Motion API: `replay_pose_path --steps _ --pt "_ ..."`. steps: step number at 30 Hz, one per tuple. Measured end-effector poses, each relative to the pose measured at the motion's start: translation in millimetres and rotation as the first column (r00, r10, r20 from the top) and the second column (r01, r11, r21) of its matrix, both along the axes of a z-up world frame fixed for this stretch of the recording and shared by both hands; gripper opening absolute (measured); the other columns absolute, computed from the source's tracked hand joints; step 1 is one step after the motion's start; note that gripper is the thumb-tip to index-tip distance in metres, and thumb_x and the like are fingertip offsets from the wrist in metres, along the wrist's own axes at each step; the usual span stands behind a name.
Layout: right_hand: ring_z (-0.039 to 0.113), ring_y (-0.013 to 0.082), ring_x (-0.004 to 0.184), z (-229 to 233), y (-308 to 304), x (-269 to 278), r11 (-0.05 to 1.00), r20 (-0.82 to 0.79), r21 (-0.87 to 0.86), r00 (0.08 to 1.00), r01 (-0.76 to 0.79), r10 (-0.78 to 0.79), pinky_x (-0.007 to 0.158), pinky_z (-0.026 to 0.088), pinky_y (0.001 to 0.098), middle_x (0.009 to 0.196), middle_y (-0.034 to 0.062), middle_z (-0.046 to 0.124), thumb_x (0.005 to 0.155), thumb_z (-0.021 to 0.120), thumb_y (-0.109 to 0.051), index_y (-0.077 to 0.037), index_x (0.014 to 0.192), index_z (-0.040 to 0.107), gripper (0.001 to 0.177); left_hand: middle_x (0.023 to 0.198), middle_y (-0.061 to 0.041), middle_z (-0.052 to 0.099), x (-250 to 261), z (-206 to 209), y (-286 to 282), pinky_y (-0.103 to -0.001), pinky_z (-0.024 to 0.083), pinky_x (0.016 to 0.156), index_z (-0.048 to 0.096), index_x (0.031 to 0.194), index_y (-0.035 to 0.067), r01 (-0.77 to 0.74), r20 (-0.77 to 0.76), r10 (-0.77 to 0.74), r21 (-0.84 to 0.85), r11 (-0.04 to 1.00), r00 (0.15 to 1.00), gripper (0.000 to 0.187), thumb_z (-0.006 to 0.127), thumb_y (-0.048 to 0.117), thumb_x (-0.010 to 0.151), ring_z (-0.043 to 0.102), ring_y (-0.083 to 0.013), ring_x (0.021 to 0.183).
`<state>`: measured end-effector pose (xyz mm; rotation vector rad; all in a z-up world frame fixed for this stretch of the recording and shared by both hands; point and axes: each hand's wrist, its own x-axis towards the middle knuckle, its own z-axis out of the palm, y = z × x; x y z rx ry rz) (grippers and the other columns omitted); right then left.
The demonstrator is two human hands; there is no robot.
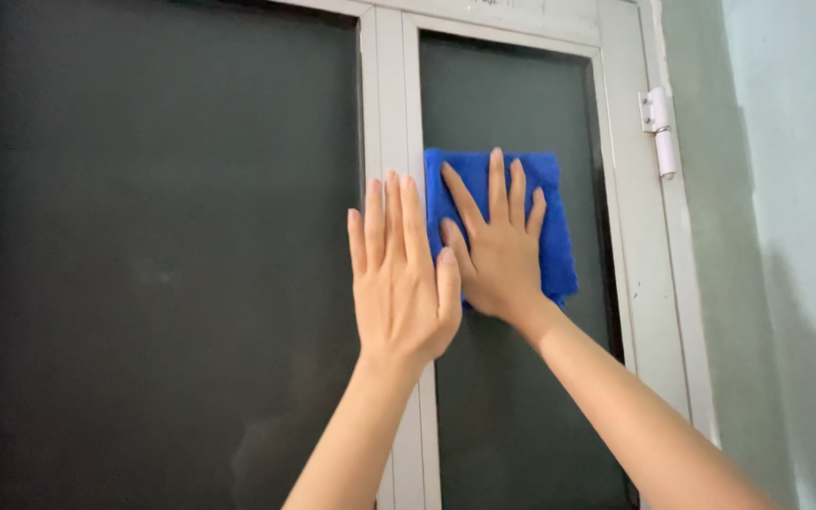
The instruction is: Cleaning a glass window frame and pane with a blue microfiber cloth.
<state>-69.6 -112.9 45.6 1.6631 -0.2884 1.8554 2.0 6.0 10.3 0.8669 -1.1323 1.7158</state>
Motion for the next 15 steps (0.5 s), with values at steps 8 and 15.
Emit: replay_pose_path --steps 8,15 --pt "0.01 0.043 0.144 82 3 3 0.999 0.077 0.037 0.997 -0.031 0.028 0.108 0.014 0.0655 0.157 0.0197 0.01 0.104 0.029 -0.047 -0.035 0.153 0.022 0.051 0.15 -0.025 0.034 -5 28 -2 -0.052 0.016 0.119 0.029 0.145 -0.005 0.024 0.035 -0.023 -0.026 0.999 0.999 0.06 0.042 0.024 0.094 0.022 -0.0386 0.145" --pt "0.007 0.0455 0.143 119 14 -10 0.993 0.009 0.069 0.995 -0.096 0.095 0.107 0.011 0.0679 0.155 0.0244 0.002 0.102 0.024 -0.044 -0.033 0.152 0.022 0.052 0.15 -0.021 0.037 -5 31 -4 -0.051 0.021 0.119 0.032 0.144 -0.001 -0.055 0.045 0.056 -0.021 0.998 0.997 0.054 0.04 0.023 0.096 0.027 -0.037 0.144"
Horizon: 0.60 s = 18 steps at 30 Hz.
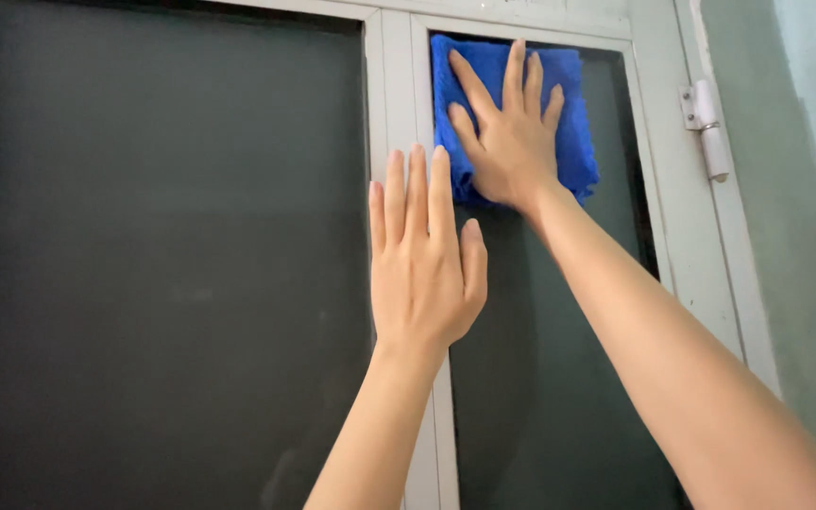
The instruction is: Cleaning a glass window frame and pane with a blue microfiber cloth.
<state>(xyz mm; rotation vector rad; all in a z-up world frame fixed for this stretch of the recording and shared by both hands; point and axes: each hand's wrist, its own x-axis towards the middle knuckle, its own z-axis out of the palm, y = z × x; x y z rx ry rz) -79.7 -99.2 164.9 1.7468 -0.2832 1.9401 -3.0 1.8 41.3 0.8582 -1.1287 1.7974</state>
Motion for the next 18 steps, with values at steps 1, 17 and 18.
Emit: replay_pose_path --steps 1,17,18 --pt "0.007 0.0455 0.143 3 1 0 1.0 0.004 0.002 1.0 0.004 -0.004 0.107 0.011 0.0679 0.155 0.0244 0.002 0.102 0.024 -0.044 -0.033 0.152 0.022 0.052 0.15 -0.021 0.037 1 -1 -2 -0.051 0.021 0.119 0.032 0.144 -0.001 0.004 0.004 -0.004 0.002 1.0 1.0 0.054 0.04 0.023 0.096 0.027 -0.037 0.144" --pt "0.011 0.0427 0.145 -69 -7 0 0.998 0.026 -0.055 1.0 0.009 -0.008 0.111 0.012 0.0638 0.157 0.0205 0.008 0.101 0.035 -0.042 -0.031 0.152 0.027 0.052 0.149 -0.023 0.038 4 -2 -2 -0.051 0.019 0.117 0.033 0.145 -0.002 -0.148 0.004 0.148 -0.014 0.989 0.989 0.059 0.043 0.03 0.096 0.026 -0.0355 0.142" --pt "0.01 0.0412 0.146 -83 -6 -1 0.999 0.022 -0.034 1.0 0.005 -0.005 0.112 0.011 0.0615 0.158 0.0198 0.009 0.101 0.034 -0.042 -0.03 0.151 0.027 0.052 0.15 -0.022 0.037 5 -3 -1 -0.051 0.018 0.118 0.032 0.145 -0.002 -0.142 -0.006 0.142 -0.007 0.99 0.99 0.059 0.04 0.03 0.097 0.025 -0.0351 0.143"
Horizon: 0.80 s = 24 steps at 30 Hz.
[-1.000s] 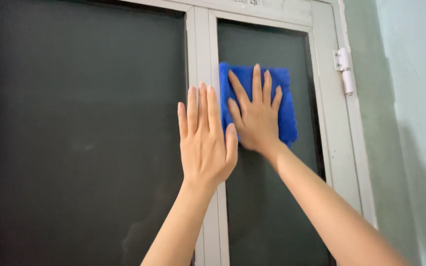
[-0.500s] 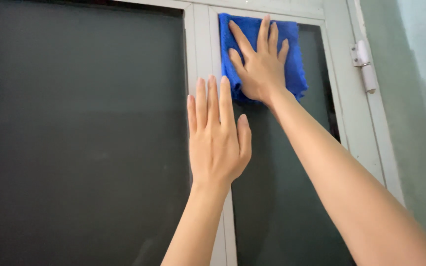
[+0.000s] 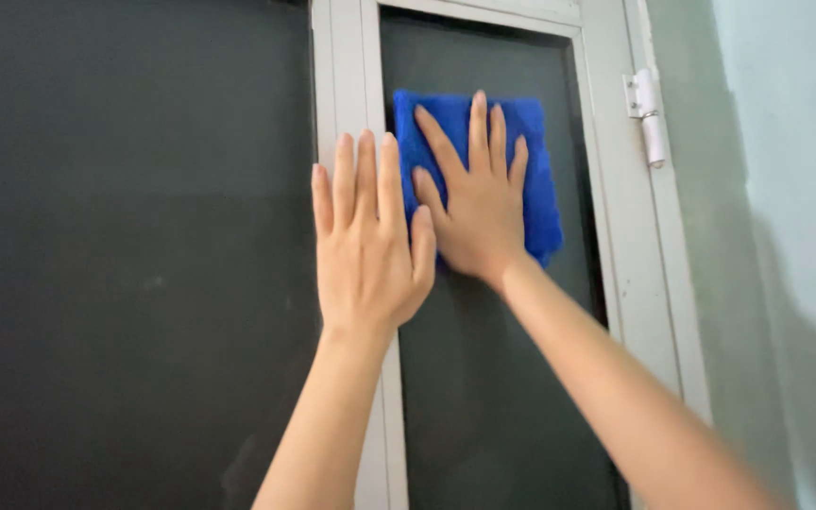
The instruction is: Cleaning a glass window frame and pane with a blue microfiber cloth.
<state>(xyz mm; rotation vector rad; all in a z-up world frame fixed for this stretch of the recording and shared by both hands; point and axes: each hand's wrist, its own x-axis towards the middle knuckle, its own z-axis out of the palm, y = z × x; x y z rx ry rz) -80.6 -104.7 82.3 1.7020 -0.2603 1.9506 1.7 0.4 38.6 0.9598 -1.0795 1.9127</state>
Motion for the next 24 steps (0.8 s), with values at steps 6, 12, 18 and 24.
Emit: replay_pose_path --steps 6,12,18,24 --pt "0.005 0.0408 0.146 -59 6 -5 0.998 -0.062 0.032 0.997 -0.053 0.055 0.113 0.006 0.0602 0.158 0.0211 0.008 0.1 0.029 -0.042 -0.027 0.151 0.026 0.053 0.149 -0.023 0.038 -2 0 2 -0.049 0.019 0.117 0.037 0.144 -0.004 -0.029 -0.004 0.029 -0.017 0.999 1.0 0.055 0.037 0.028 0.099 0.026 -0.0348 0.142" --pt "0.01 0.0417 0.146 -45 -3 -4 0.999 -0.028 0.011 0.999 -0.045 0.045 0.111 0.01 0.0623 0.158 0.0213 0.01 0.099 0.03 -0.043 -0.028 0.151 0.027 0.054 0.148 -0.022 0.04 -1 0 -1 -0.049 0.019 0.117 0.04 0.143 -0.001 -0.055 -0.007 0.055 -0.008 0.998 0.998 0.055 0.038 0.032 0.099 0.029 -0.0357 0.141" --pt "0.013 0.0416 0.144 7 -13 -11 1.0 0.008 0.002 1.0 -0.014 0.014 0.11 0.012 0.0622 0.157 0.0209 0.012 0.099 0.033 -0.043 -0.03 0.151 0.026 0.054 0.142 -0.026 0.045 -1 0 0 -0.052 0.024 0.115 0.045 0.138 -0.004 -0.053 0.047 0.055 -0.044 0.998 0.997 0.051 0.044 0.024 0.095 0.03 -0.0382 0.138" --pt "0.01 0.0419 0.143 48 -16 -16 0.999 0.002 0.023 0.999 -0.033 0.033 0.11 0.009 0.0629 0.156 0.021 0.009 0.098 0.029 -0.045 -0.03 0.151 0.026 0.055 0.142 -0.026 0.045 -1 0 -2 -0.05 0.024 0.116 0.045 0.138 -0.002 -0.071 0.047 0.073 -0.051 0.996 0.996 0.05 0.044 0.024 0.095 0.03 -0.037 0.139"
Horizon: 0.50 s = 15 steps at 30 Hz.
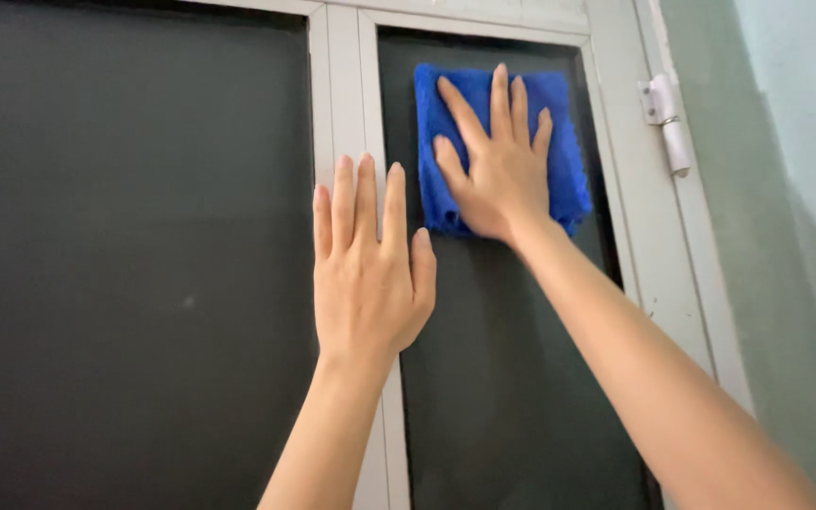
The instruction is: Cleaning a glass window frame and pane with a blue microfiber cloth.
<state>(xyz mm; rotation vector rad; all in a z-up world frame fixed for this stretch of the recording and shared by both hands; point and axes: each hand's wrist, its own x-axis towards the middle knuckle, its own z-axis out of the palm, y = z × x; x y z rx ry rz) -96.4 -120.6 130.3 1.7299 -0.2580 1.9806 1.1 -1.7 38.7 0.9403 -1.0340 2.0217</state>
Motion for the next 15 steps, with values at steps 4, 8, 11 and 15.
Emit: replay_pose_path --steps 4,8,11,15 --pt "0.01 0.0402 0.143 23 -4 0 1.0 0.028 0.011 1.0 0.002 -0.002 0.109 0.01 0.0636 0.156 0.0208 0.01 0.098 0.029 -0.048 -0.032 0.151 0.026 0.056 0.141 -0.026 0.045 0 -1 0 -0.052 0.023 0.115 0.045 0.137 -0.003 0.002 0.005 -0.002 0.009 1.0 1.0 0.052 0.045 0.025 0.094 0.03 -0.038 0.138" --pt "0.005 0.0382 0.144 39 -2 -4 0.999 0.007 0.034 1.0 -0.02 0.019 0.11 0.006 0.0625 0.156 0.0201 0.007 0.098 0.025 -0.048 -0.032 0.151 0.025 0.056 0.14 -0.025 0.047 0 -1 -1 -0.051 0.024 0.115 0.047 0.137 -0.002 -0.017 0.001 0.017 -0.014 1.0 1.0 0.049 0.045 0.024 0.095 0.031 -0.037 0.139" --pt "0.004 0.0382 0.144 41 -1 -6 0.999 -0.004 0.03 1.0 -0.021 0.021 0.111 0.005 0.0622 0.156 0.0201 0.006 0.098 0.024 -0.049 -0.032 0.151 0.024 0.056 0.141 -0.025 0.047 1 0 -1 -0.051 0.023 0.115 0.047 0.137 -0.002 -0.02 -0.006 0.02 -0.013 1.0 1.0 0.05 0.044 0.025 0.095 0.031 -0.0367 0.139" --pt "0.01 0.0416 0.142 38 -9 -4 1.0 0.022 -0.009 1.0 -0.004 0.005 0.108 0.009 0.0644 0.155 0.0218 0.014 0.098 0.028 -0.048 -0.031 0.15 0.028 0.055 0.141 -0.025 0.047 1 0 0 -0.051 0.022 0.115 0.046 0.138 -0.001 -0.008 -0.004 0.009 0.009 1.0 1.0 0.051 0.043 0.027 0.095 0.03 -0.0377 0.139"
